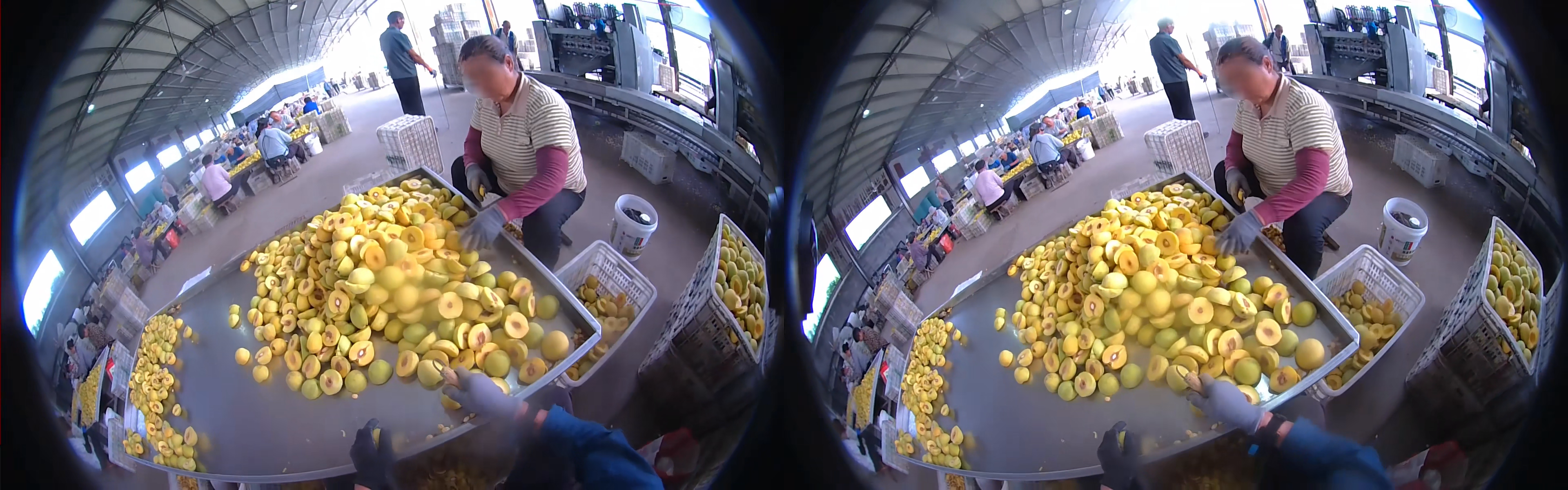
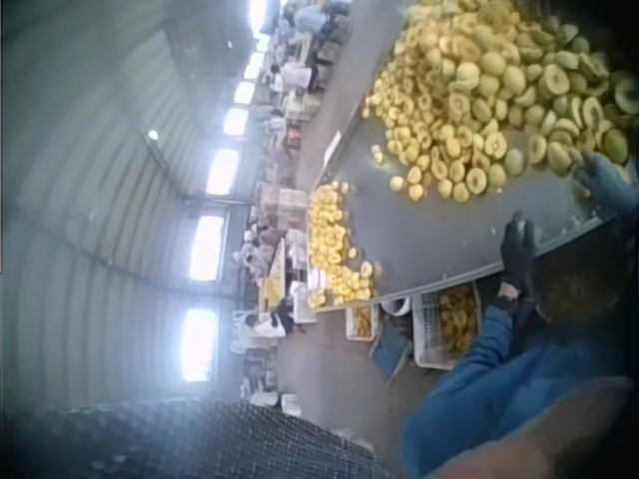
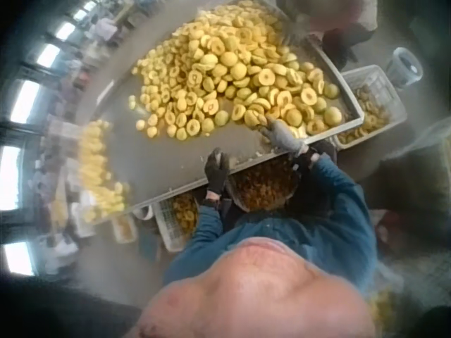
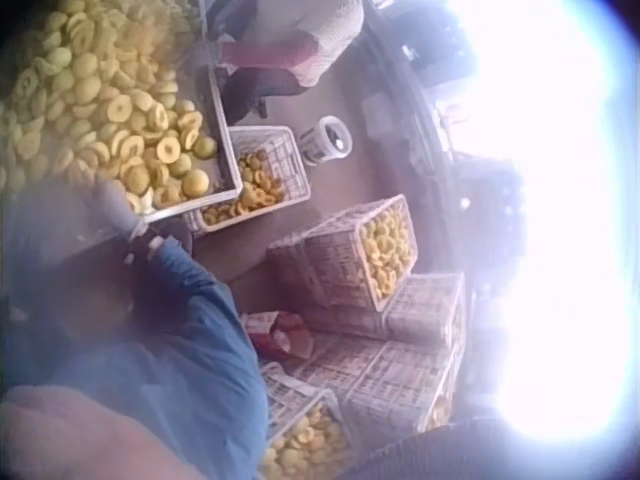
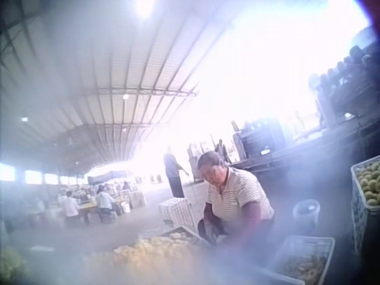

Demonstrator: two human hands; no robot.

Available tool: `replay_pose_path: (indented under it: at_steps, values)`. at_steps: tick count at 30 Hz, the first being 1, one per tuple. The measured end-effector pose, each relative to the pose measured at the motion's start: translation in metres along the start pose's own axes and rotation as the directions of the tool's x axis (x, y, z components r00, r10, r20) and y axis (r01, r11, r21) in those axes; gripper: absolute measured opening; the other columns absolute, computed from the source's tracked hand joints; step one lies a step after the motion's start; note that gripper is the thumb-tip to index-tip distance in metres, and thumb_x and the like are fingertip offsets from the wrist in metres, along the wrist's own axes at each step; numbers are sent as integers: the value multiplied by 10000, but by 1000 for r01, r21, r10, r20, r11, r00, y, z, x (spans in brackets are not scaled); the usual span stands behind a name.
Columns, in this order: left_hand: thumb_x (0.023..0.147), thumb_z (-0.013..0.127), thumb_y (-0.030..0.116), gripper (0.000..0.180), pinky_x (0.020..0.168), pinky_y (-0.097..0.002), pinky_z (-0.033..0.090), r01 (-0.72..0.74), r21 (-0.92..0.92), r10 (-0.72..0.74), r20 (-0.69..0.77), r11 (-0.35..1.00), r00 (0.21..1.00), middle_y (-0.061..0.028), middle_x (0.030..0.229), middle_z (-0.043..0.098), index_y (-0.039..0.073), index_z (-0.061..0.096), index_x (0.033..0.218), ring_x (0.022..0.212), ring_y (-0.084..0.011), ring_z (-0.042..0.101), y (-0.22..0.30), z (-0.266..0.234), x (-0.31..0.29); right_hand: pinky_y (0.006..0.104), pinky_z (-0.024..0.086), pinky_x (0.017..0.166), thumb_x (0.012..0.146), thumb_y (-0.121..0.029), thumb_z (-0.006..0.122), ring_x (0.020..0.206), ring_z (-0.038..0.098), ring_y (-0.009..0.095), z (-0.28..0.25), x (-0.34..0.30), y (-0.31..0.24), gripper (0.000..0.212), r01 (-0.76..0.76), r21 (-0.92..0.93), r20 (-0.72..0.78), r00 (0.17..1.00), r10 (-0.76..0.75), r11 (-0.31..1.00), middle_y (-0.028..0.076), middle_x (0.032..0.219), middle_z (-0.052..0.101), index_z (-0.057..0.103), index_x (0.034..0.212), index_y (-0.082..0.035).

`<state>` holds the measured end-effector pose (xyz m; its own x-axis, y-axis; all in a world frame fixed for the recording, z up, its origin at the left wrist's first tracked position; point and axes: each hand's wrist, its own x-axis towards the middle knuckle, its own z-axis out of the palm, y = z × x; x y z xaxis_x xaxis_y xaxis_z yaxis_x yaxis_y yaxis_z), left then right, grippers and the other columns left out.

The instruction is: The person removes the pits from peach halves using a curved knife, dropping the pits into a crate below and placing the pitted peach halves on the table.

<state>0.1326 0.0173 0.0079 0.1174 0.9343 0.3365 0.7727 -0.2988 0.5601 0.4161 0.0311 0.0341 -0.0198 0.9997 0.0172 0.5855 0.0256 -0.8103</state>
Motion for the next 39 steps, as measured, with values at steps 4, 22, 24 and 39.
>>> replay_pose_path:
  at_steps: [4, 22, 24, 39]
  values:
    - [871, 624, 253, 339, 776, -438, 512, -31, -8, 32, 4, 999, 999, -176, 957, 660, 37, 614, 1132, 874, -363, 649, -1, -1, 3, 500, 470, 647, 889, -390, 621, 748, 608, 447, -15, -1, -23, 394, -23, 160, 48, 999, 16, 987, 247, 772, 620, 490, 1030, -46]
    - [853, 649, 201, 288, 751, -430, 517, -48, 8, 48, 41, 999, 998, -185, 925, 657, 14, 622, 1071, 832, -358, 653, -3, -1, 2, 238, 408, 542, 913, -286, 641, 637, 475, 56, -29, 25, -11, 280, -48, 455, -156, 979, 133, 889, -14, 741, 534, 542, 997, -38]
    - [856, 647, 205, 286, 760, -431, 516, -64, -3, 64, 22, 998, 998, -189, 932, 658, 11, 620, 1066, 842, -360, 651, -1, 2, 7, 306, 438, 559, 893, -323, 649, 631, 515, 105, -17, 18, -5, 338, 17, 442, -179, 981, 69, 897, 38, 717, 561, 539, 993, -20]
    - [940, 496, 143, 254, 938, -348, 459, 157, -755, -45, 167, 637, 985, -148, 1068, 627, -12, 582, 1122, 1042, -260, 592, 88, -13, -13, 456, 514, 726, 874, -364, 634, 849, 641, 405, 50, -92, -86, 443, 90, 241, -187, 981, -45, 966, 197, 909, 660, 543, 1192, -69]
